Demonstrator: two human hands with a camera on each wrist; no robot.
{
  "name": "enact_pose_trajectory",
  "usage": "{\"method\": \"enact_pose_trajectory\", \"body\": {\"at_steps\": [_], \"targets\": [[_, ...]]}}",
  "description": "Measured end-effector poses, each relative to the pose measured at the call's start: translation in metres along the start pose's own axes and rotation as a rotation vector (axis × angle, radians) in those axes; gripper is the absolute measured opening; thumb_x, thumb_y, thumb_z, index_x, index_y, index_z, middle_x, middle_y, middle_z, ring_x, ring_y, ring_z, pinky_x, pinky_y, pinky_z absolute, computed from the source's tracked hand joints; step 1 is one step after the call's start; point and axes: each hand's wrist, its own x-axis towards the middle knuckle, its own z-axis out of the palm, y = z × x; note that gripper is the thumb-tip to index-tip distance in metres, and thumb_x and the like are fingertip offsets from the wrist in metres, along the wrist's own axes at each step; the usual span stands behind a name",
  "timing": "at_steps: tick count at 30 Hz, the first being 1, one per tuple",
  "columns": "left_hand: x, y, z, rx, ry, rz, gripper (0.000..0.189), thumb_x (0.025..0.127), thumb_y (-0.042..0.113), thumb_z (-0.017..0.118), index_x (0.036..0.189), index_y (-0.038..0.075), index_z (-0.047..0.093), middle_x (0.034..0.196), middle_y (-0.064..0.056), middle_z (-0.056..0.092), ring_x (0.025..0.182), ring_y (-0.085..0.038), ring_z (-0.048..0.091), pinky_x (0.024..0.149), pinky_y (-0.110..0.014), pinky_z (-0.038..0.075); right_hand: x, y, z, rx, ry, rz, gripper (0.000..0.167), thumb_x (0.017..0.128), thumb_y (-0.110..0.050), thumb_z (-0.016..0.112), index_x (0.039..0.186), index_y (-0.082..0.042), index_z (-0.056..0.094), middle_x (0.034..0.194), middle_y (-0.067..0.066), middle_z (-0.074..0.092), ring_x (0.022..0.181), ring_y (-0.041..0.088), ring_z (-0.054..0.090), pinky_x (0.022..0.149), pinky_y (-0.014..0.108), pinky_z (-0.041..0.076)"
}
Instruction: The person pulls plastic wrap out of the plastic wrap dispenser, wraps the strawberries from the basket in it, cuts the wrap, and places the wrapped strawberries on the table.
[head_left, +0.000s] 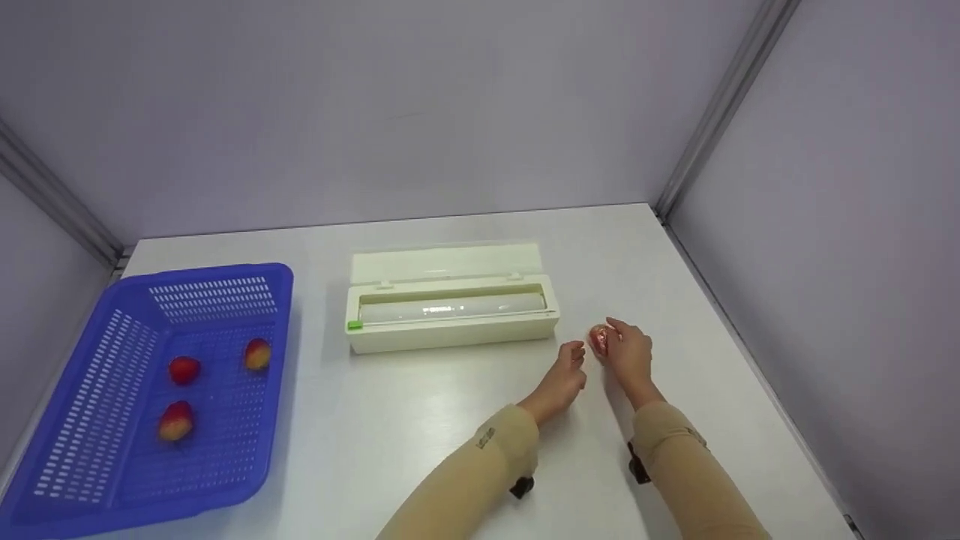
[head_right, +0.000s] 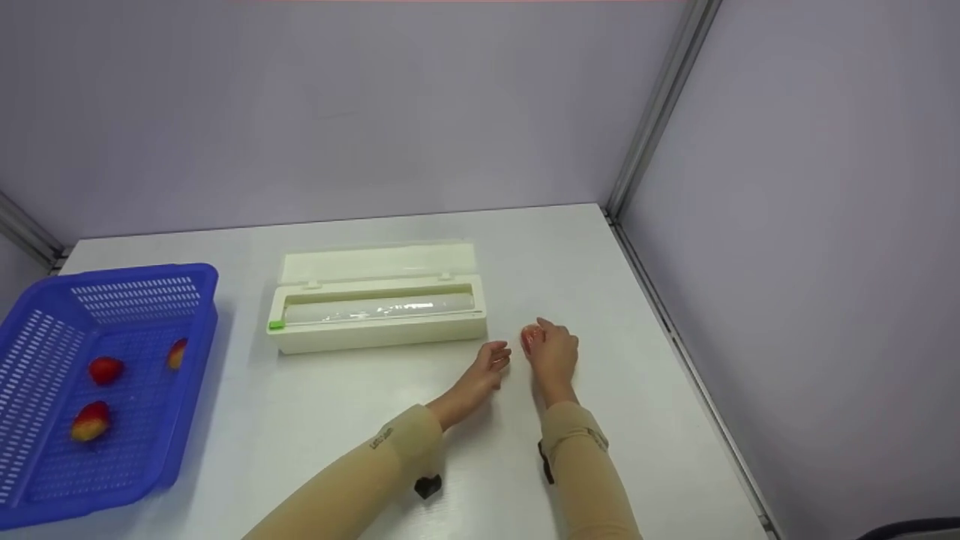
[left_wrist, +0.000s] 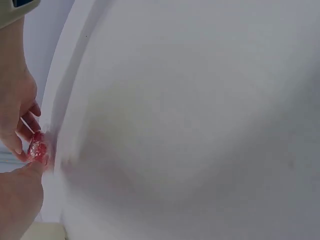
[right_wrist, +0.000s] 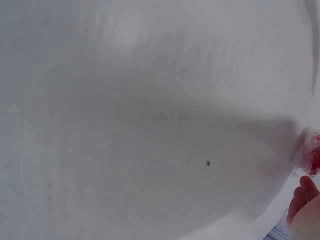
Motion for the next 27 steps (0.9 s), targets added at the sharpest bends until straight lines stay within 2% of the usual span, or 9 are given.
{"method": "enact_pose_trajectory", "body": {"at_steps": [3, 6, 8, 11, 14, 17, 20, 22, 27], "targets": [[-0.015, 0.000, -0.011, 0.105, -0.004, 0.063, 0.057, 0.079, -0.001, 0.036, 0.136, -0.002, 0.029, 0.142, -0.021, 0.038, 0.134, -0.032, 0.037, 0.111, -0.039, 0.031, -0.007, -0.001, 0.001, -0.023, 0.052, -0.004, 0.035, 0.095, -0.015, 0.043, 0.125, -0.003, 0.055, 0.123, 0.024, 0.055, 0.112, 0.041, 0.047, 0.097, 0.052, 0.038], [-0.031, -0.001, -0.026, 0.231, 0.011, 0.081, 0.052, 0.085, 0.002, 0.037, 0.136, 0.001, 0.032, 0.138, -0.016, 0.043, 0.130, -0.028, 0.042, 0.109, -0.038, 0.034, -0.014, -0.009, 0.003, 0.011, 0.113, -0.075, 0.033, 0.093, -0.015, 0.047, 0.121, -0.001, 0.056, 0.122, 0.023, 0.055, 0.113, 0.039, 0.045, 0.099, 0.050, 0.036], [-0.042, -0.001, -0.038, 0.326, 0.032, 0.089, 0.049, 0.087, 0.004, 0.038, 0.136, 0.002, 0.034, 0.136, -0.014, 0.045, 0.128, -0.026, 0.044, 0.108, -0.038, 0.035, -0.019, -0.018, 0.005, 0.033, 0.140, -0.163, 0.031, 0.091, -0.012, 0.048, 0.118, 0.000, 0.057, 0.118, 0.022, 0.056, 0.110, 0.037, 0.046, 0.097, 0.048, 0.037], [-0.059, -0.003, -0.061, 0.483, 0.081, 0.108, 0.047, 0.088, 0.006, 0.041, 0.135, 0.005, 0.038, 0.135, -0.010, 0.047, 0.129, -0.024, 0.042, 0.109, -0.037, 0.034, -0.028, -0.034, 0.012, 0.032, 0.152, -0.348, 0.027, 0.089, -0.008, 0.052, 0.113, 0.001, 0.058, 0.115, 0.020, 0.057, 0.110, 0.035, 0.047, 0.097, 0.047, 0.038], [-0.070, -0.002, -0.090, 0.638, 0.159, 0.129, 0.045, 0.087, 0.008, 0.045, 0.132, 0.007, 0.043, 0.135, -0.008, 0.047, 0.130, -0.024, 0.039, 0.110, -0.037, 0.032, -0.033, -0.051, 0.020, -0.021, 0.135, -0.538, 0.026, 0.086, -0.005, 0.056, 0.111, 0.000, 0.060, 0.118, 0.019, 0.058, 0.113, 0.035, 0.050, 0.099, 0.047, 0.038], [-0.078, 0.000, -0.121, 0.743, 0.250, 0.119, 0.042, 0.087, 0.009, 0.048, 0.129, 0.009, 0.046, 0.133, -0.006, 0.046, 0.129, -0.024, 0.039, 0.108, -0.037, 0.035, -0.035, -0.067, 0.028, -0.109, 0.093, -0.665, 0.028, 0.085, -0.006, 0.058, 0.113, -0.002, 0.060, 0.123, 0.016, 0.057, 0.118, 0.033, 0.049, 0.102, 0.045, 0.038], [-0.084, 0.002, -0.152, 0.837, 0.336, 0.091, 0.040, 0.087, 0.010, 0.050, 0.127, 0.009, 0.048, 0.132, -0.005, 0.046, 0.127, -0.023, 0.040, 0.103, -0.038, 0.041, -0.034, -0.079, 0.035, -0.201, 0.028, -0.718, 0.032, 0.087, -0.010, 0.058, 0.118, -0.003, 0.058, 0.128, 0.014, 0.054, 0.123, 0.031, 0.047, 0.106, 0.043, 0.037], [-0.086, 0.002, -0.171, 0.913, 0.386, 0.084, 0.040, 0.087, 0.010, 0.052, 0.127, 0.008, 0.049, 0.132, -0.006, 0.046, 0.126, -0.024, 0.042, 0.101, -0.038, 0.043, -0.032, -0.087, 0.037, -0.239, -0.028, -0.724, 0.034, 0.088, -0.013, 0.057, 0.121, -0.002, 0.056, 0.131, 0.014, 0.052, 0.126, 0.030, 0.044, 0.108, 0.042, 0.034], [-0.086, 0.006, -0.213, 1.097, 0.467, 0.112, 0.040, 0.088, 0.012, 0.051, 0.127, 0.002, 0.049, 0.132, -0.013, 0.049, 0.126, -0.028, 0.043, 0.106, -0.039, 0.037, -0.023, -0.107, 0.042, -0.290, -0.142, -0.689, 0.040, 0.092, -0.018, 0.053, 0.129, -0.002, 0.050, 0.136, 0.015, 0.048, 0.130, 0.031, 0.040, 0.111, 0.043, 0.030]]}}
